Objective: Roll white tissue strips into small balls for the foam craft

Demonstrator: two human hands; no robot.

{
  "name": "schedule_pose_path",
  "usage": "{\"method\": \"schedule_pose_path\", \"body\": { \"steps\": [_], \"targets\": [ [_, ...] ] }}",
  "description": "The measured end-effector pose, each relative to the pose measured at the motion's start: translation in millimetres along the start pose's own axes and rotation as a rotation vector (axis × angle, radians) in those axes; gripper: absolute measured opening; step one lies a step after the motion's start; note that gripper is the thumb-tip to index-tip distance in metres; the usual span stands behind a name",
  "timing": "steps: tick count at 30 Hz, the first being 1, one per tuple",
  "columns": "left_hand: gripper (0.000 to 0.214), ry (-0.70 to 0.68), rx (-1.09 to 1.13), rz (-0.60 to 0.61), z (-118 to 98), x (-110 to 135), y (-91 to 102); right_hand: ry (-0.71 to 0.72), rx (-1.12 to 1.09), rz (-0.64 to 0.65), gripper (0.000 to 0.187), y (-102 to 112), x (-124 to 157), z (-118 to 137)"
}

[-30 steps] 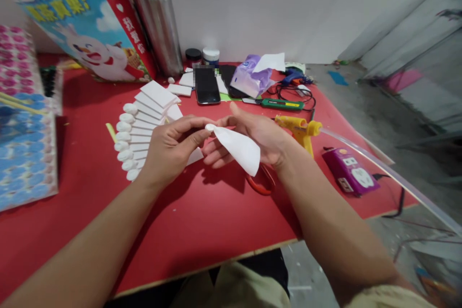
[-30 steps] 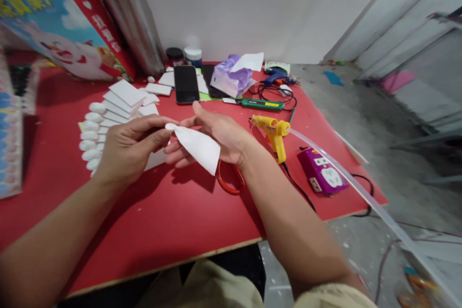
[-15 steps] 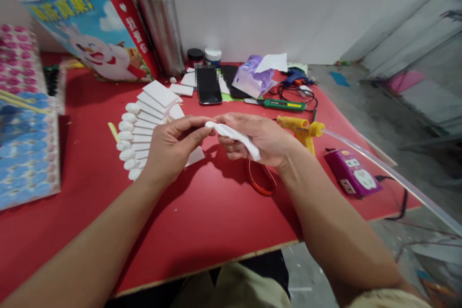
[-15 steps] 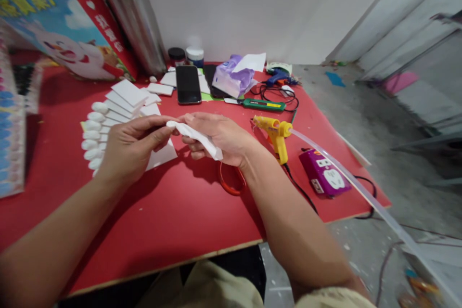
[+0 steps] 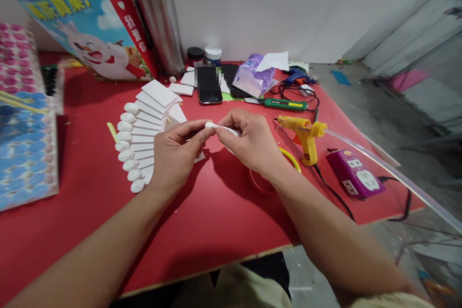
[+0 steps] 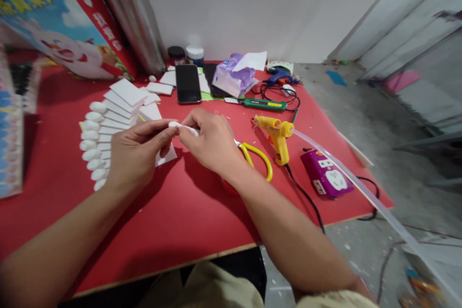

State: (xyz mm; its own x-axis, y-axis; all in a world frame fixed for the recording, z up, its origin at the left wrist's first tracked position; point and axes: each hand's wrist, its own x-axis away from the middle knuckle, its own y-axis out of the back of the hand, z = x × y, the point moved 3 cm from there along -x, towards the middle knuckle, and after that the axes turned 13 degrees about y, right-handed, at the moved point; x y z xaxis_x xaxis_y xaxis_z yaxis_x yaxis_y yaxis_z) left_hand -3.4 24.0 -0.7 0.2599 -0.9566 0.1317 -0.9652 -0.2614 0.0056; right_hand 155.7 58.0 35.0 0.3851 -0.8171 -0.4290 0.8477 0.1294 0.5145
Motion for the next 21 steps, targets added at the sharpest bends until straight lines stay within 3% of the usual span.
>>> {"method": "schedule_pose_path", "body": {
  "steps": [6, 15, 21],
  "targets": [
    [0.017, -0.045, -0.012, 0.006, -6, 0, 3.3, 0.136, -0.005, 0.068, 0.015, 3, 2, 6],
    [0.022, 0.001, 0.007, 0.22, -9, -6, 3.3, 0.138, -0.083, 0.195, 0.012, 14, -1, 9],
    [0.018, 0.049, 0.008, 0.179, -4, -6, 2.7, 0.169, -0.01, 0.176, 0.014, 10, 0, 7]
  ]
}}
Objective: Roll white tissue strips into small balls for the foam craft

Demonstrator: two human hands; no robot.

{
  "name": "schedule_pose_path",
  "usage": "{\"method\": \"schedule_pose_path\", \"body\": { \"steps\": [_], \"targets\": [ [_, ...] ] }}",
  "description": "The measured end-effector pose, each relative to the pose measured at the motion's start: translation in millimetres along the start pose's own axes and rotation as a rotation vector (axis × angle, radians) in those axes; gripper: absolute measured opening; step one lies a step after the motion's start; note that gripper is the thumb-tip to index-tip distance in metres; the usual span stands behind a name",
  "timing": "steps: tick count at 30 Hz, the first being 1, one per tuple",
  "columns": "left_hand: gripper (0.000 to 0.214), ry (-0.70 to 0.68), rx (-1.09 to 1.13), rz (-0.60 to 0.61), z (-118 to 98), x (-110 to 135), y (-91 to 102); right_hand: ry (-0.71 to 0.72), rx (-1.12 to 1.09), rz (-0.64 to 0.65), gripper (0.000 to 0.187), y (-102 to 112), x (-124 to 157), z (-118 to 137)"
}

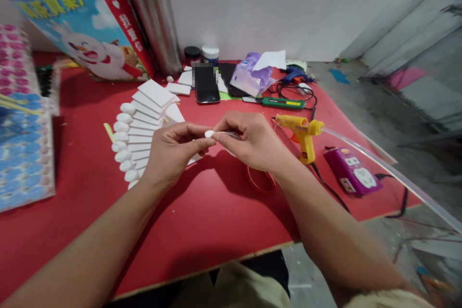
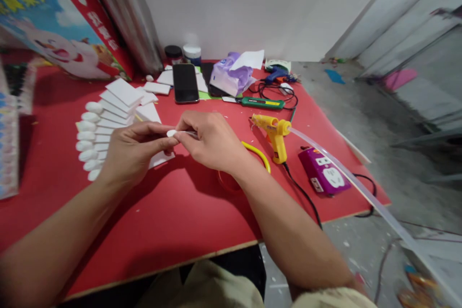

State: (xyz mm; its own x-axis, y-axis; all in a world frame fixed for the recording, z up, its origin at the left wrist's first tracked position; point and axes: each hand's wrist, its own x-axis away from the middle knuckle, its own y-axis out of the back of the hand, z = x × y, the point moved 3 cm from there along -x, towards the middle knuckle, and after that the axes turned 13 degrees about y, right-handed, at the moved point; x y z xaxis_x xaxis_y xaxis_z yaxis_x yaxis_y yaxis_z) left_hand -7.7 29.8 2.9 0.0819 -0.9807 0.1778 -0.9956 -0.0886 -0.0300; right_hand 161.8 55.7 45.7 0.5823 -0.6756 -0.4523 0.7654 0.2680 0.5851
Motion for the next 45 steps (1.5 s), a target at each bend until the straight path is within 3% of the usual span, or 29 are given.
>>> {"method": "schedule_pose_path", "body": {
  "steps": [5, 9, 12, 16, 19, 25, 29, 33, 37, 41, 45],
  "targets": [
    [0.024, 0.049, 0.028, 0.056, 4, -1, -1.4, -0.001, 0.049, -0.022, 0.012, -1, 1, -3],
    [0.019, -0.024, -0.013, 0.042, 0, -1, 0.7, -0.073, -0.055, -0.041, 0.015, -1, -1, -6],
    [0.012, -0.109, -0.081, 0.003, -5, 0, 3.0, -0.301, -0.405, -0.027, 0.036, -2, -2, -13],
    [0.011, -0.144, -0.12, -0.012, -10, 1, 4.3, -0.589, -0.988, 0.106, 0.06, -9, -1, -20],
    [0.012, -0.158, -0.144, -0.014, -12, 2, 4.0, -0.664, -1.164, 0.201, 0.053, -11, 1, -21],
    [0.011, -0.179, -0.179, -0.036, -11, 1, 3.5, -0.688, -1.306, 0.154, 0.03, -9, 2, -14],
    [0.013, -0.157, -0.141, -0.031, -7, -2, 3.4, -0.67, -1.235, 0.121, 0.022, -8, 3, -12],
    [0.012, -0.137, -0.108, -0.036, -5, -3, 3.3, -0.534, -1.02, 0.117, 0.018, -4, 2, -9],
    [0.013, -0.106, -0.046, -0.025, -2, -3, 1.9, -0.362, -0.585, 0.079, 0.018, -1, 0, -6],
    [0.018, -0.041, 0.063, -0.044, 2, -3, -1.0, -0.208, -0.069, -0.075, 0.019, -4, 0, -3],
    [0.022, -0.019, 0.123, -0.084, 6, -3, -2.3, -0.054, 0.188, -0.149, 0.019, -11, 3, 4]
  ]
}}
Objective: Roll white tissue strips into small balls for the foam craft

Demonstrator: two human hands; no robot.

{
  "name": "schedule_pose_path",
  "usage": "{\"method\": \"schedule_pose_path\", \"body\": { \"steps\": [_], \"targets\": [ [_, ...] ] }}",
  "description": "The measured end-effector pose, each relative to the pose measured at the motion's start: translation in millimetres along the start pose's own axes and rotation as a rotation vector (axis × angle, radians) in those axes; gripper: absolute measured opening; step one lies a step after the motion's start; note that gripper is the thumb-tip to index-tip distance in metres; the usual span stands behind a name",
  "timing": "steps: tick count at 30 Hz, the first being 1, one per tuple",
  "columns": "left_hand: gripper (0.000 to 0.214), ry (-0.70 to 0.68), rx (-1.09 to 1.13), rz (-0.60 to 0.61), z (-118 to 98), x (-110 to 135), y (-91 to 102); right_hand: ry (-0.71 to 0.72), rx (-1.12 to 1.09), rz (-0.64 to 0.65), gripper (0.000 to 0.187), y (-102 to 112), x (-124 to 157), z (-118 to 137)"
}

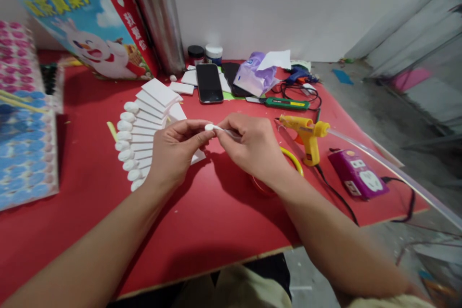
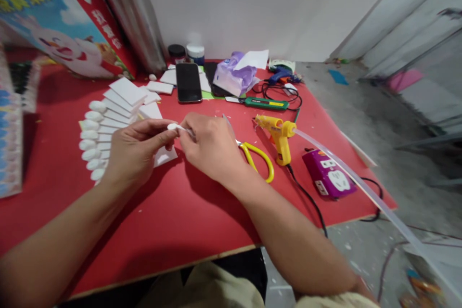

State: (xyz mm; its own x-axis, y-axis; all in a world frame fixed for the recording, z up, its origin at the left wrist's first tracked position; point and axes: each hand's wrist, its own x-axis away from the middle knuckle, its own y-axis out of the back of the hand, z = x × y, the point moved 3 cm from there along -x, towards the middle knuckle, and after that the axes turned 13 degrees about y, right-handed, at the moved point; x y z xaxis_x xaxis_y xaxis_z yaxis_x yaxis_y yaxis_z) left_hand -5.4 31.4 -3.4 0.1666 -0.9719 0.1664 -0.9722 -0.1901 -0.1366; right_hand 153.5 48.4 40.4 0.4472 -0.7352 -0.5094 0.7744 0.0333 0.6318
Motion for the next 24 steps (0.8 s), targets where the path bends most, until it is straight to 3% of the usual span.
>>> {"method": "schedule_pose_path", "body": {
  "steps": [9, 14, 24],
  "targets": [
    [0.024, 0.006, -0.033, 0.091, 0, 1, 2.1, 0.187, -0.074, 0.193, 0.017, 14, -3, -2],
    [0.026, -0.004, -0.028, 0.131, 0, -1, 2.0, 0.209, -0.096, 0.201, 0.02, 13, -2, -5],
    [0.011, -0.092, -0.11, 0.091, 1, 6, 0.5, 0.178, 0.023, 0.136, 0.019, 6, 1, -4]
  ]
}}
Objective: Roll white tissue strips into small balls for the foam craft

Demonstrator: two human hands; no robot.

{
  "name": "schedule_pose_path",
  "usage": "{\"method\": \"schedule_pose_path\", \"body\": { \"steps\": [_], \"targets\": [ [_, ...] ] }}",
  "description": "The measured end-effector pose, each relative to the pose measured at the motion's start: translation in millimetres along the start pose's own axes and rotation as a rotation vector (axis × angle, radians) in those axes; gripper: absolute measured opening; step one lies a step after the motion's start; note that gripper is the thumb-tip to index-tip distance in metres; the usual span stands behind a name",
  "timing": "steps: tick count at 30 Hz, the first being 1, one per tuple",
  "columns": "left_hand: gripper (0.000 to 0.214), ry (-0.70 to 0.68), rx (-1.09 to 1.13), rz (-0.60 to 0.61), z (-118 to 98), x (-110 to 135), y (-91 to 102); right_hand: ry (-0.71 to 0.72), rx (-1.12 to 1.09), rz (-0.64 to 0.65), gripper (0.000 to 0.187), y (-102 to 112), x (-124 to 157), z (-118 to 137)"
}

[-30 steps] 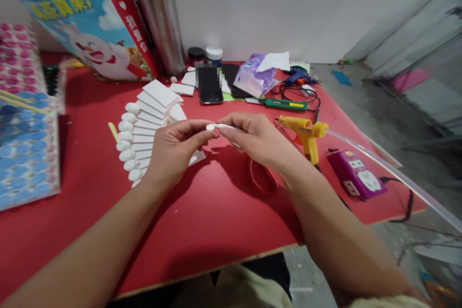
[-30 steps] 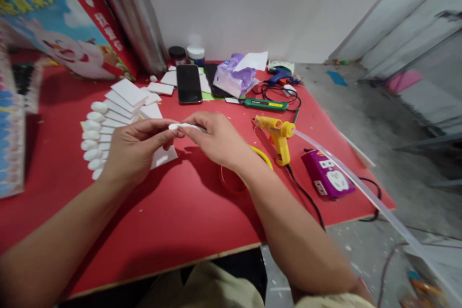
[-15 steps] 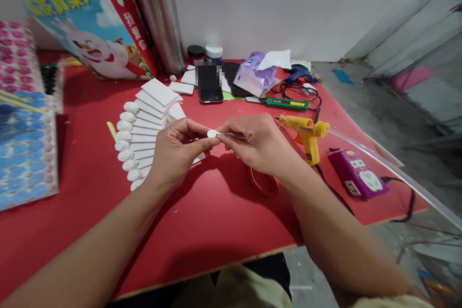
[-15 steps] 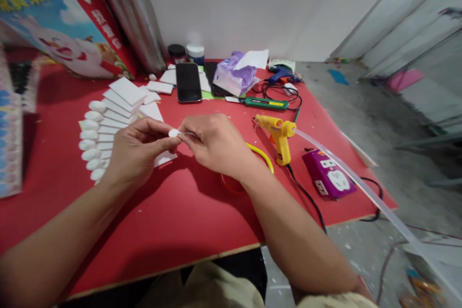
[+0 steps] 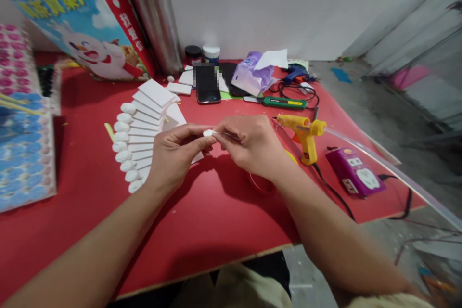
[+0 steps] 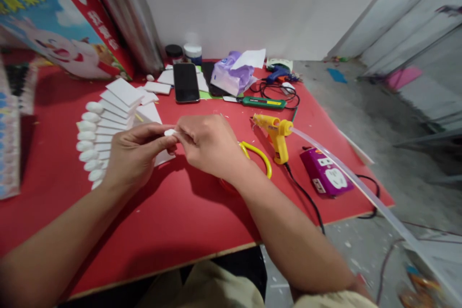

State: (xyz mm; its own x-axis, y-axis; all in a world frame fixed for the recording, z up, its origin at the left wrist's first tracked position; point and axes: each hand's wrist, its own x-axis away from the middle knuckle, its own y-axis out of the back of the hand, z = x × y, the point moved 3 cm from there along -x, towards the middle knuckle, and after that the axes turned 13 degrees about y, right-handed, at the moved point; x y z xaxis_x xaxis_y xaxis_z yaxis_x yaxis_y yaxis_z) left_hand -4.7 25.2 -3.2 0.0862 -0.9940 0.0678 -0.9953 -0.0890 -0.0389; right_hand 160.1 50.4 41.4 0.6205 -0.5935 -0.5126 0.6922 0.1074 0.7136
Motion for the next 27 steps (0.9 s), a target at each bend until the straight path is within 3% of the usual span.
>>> {"method": "schedule_pose_path", "body": {
  "steps": [5, 8, 12, 16, 21, 27],
  "targets": [
    [0.016, -0.1, -0.148, 0.03, -8, -1, 1.2, -0.14, -0.169, -0.058, 0.019, 1, -2, -3],
    [0.015, -0.155, -0.208, -0.002, -13, -2, 3.2, -0.339, -0.563, -0.019, 0.028, 0, -3, -9],
    [0.012, -0.158, -0.23, -0.032, -14, -3, 5.5, -0.656, -1.231, 0.106, 0.054, -6, -1, -17],
    [0.013, -0.185, -0.261, -0.016, -15, -3, 6.2, -0.861, -1.581, 0.192, 0.054, -11, -1, -17],
    [0.014, -0.191, -0.266, -0.037, -15, -4, 6.6, -0.87, -1.597, 0.099, 0.028, -11, -1, -12],
    [0.015, -0.078, -0.167, -0.066, -11, -5, 6.1, -0.616, -1.179, 0.046, 0.018, -5, -1, -11]
  ]
}}
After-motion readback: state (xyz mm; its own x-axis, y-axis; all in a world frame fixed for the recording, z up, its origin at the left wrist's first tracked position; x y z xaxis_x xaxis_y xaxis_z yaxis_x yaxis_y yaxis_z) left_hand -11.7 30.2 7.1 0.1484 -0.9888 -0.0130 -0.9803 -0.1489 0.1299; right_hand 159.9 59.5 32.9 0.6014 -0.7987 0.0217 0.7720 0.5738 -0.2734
